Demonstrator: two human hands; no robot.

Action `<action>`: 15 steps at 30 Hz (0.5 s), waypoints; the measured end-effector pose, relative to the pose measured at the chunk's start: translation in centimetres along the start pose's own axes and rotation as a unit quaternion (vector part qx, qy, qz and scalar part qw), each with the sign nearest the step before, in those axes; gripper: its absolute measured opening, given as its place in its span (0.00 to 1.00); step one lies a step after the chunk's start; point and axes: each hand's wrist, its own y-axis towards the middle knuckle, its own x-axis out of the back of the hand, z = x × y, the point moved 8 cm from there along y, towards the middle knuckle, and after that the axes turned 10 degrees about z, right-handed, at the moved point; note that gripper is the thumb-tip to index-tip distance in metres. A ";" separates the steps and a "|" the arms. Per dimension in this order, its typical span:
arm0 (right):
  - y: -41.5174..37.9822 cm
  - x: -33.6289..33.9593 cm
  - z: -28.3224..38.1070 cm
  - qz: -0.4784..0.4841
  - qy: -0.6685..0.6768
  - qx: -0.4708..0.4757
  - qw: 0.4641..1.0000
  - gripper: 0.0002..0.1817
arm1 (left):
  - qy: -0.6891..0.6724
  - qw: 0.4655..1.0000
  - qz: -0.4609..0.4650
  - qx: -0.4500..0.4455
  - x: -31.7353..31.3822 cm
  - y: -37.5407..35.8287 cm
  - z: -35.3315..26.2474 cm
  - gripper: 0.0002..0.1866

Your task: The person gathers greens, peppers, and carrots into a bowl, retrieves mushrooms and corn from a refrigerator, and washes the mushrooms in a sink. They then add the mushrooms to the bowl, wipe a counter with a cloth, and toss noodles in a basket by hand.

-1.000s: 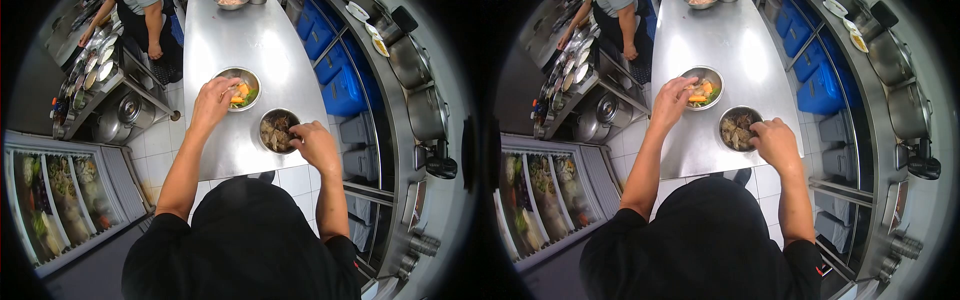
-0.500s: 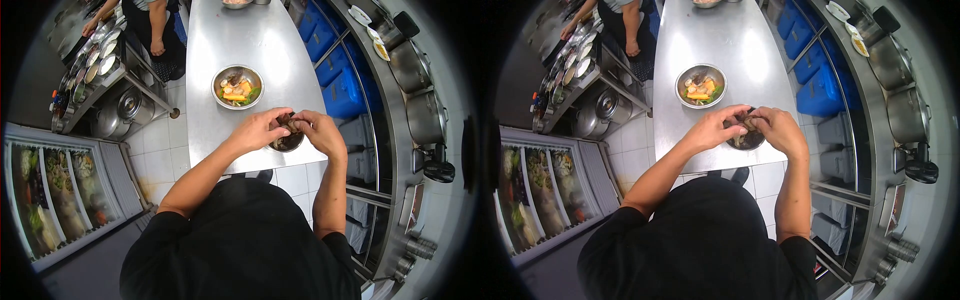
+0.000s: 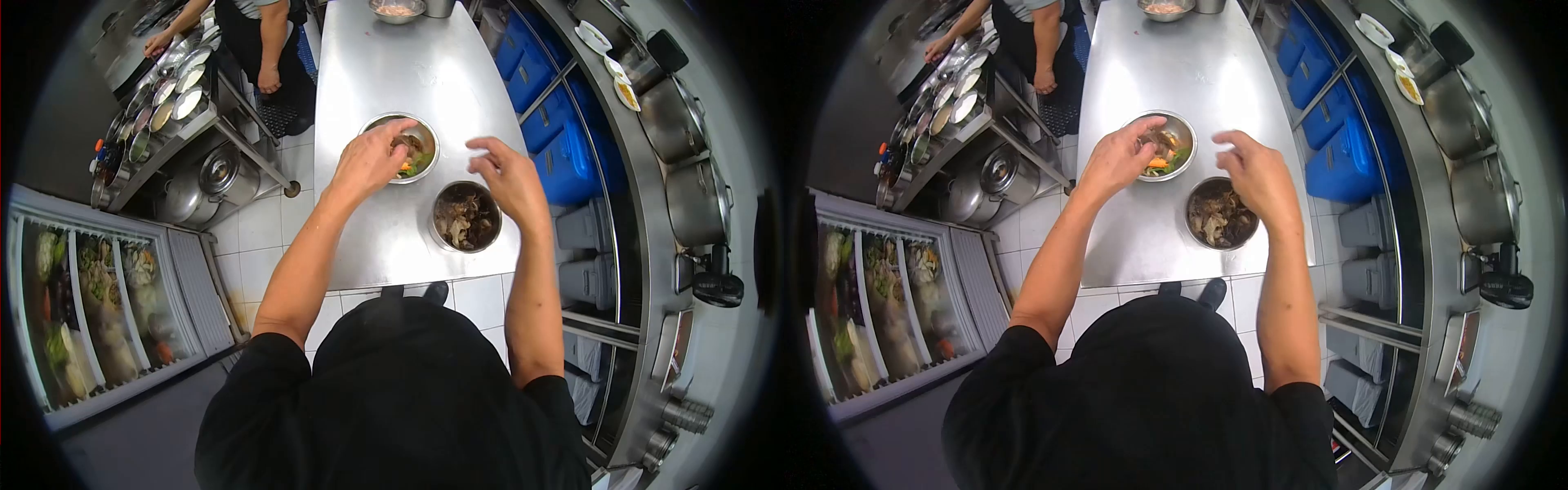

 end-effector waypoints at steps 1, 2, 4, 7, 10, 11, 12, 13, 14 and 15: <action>-0.2 0.4 -0.5 0.008 -0.027 -0.012 1.000 0.12 | 0.022 0.999 -0.028 -0.027 0.6 -0.1 0.2 0.15; -0.3 0.4 -1.4 0.032 -0.066 -0.045 0.996 0.12 | 0.043 0.996 -0.054 -0.053 0.8 0.0 0.7 0.15; -0.8 -0.6 -2.9 0.097 -0.164 -0.068 0.979 0.12 | 0.062 0.991 -0.088 -0.073 1.4 -0.2 1.2 0.14; -2.0 -2.7 -4.5 0.125 -0.286 -0.068 0.948 0.14 | 0.049 0.991 -0.111 -0.055 1.8 0.1 2.0 0.12; -2.0 -5.1 -4.8 0.109 -0.365 -0.053 0.923 0.13 | 0.029 0.992 -0.112 -0.041 1.8 0.4 2.5 0.12; -2.0 -5.1 -5.3 0.104 -0.352 -0.061 0.928 0.11 | 0.021 0.993 -0.108 -0.037 1.7 0.4 2.5 0.12; -1.9 -5.0 -5.4 0.098 -0.339 -0.067 0.933 0.10 | 0.014 0.994 -0.105 -0.034 1.8 0.4 2.5 0.13; -1.8 -4.8 -5.5 0.093 -0.326 -0.073 0.938 0.09 | 0.011 0.993 -0.112 -0.026 2.1 0.3 2.7 0.13; -2.0 -4.3 -5.3 0.079 -0.294 -0.060 0.951 0.08 | 0.007 0.993 -0.118 -0.018 2.2 0.2 2.9 0.14; -2.4 -3.3 -4.8 0.065 -0.261 -0.046 0.962 0.08 | 0.003 0.992 -0.125 -0.009 2.5 0.1 3.1 0.14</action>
